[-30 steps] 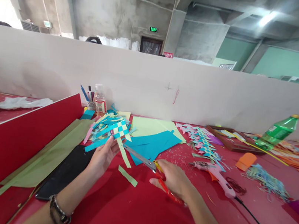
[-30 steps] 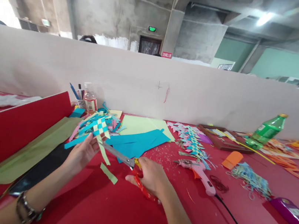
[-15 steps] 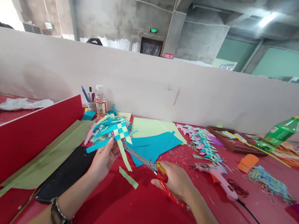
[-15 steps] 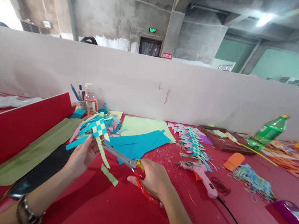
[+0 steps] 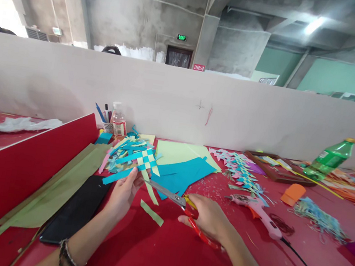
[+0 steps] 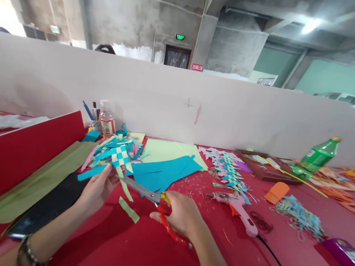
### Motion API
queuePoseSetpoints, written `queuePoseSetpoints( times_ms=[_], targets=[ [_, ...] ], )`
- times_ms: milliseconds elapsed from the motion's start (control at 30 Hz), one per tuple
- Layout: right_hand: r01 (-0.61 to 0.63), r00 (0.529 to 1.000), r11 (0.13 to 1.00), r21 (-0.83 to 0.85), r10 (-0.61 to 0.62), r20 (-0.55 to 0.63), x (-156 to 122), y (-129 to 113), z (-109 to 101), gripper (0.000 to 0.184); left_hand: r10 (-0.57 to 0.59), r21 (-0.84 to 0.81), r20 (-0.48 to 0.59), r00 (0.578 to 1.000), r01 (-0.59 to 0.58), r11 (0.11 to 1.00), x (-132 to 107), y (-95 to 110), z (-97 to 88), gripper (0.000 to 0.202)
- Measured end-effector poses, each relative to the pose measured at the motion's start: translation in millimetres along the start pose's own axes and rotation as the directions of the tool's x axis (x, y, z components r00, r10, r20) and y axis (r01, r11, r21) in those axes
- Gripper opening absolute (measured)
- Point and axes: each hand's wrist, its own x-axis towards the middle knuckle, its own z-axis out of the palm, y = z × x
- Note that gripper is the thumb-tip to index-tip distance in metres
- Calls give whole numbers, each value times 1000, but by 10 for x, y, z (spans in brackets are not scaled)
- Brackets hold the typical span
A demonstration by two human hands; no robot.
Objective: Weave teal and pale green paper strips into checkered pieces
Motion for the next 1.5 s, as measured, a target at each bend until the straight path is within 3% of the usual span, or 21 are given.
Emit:
queuePoseSetpoints(
  times_ms=[567, 933, 1500],
  targets=[
    [-3, 1000, 1000, -30, 4, 14, -1, 10, -3, 34, -40, -65, -52, 998, 37, 997, 22, -39, 3, 16],
    [-11, 1000, 1000, -8, 11, 6, -5, 4, -5, 35, -42, -32, 9, 999, 43, 999, 5, -33, 3, 17],
    [-27, 1000, 1000, -15, 27, 10, -12, 20, 3, 39, -93, -47, -17, 996, 92, 995, 56, -72, -46, 22]
  ],
)
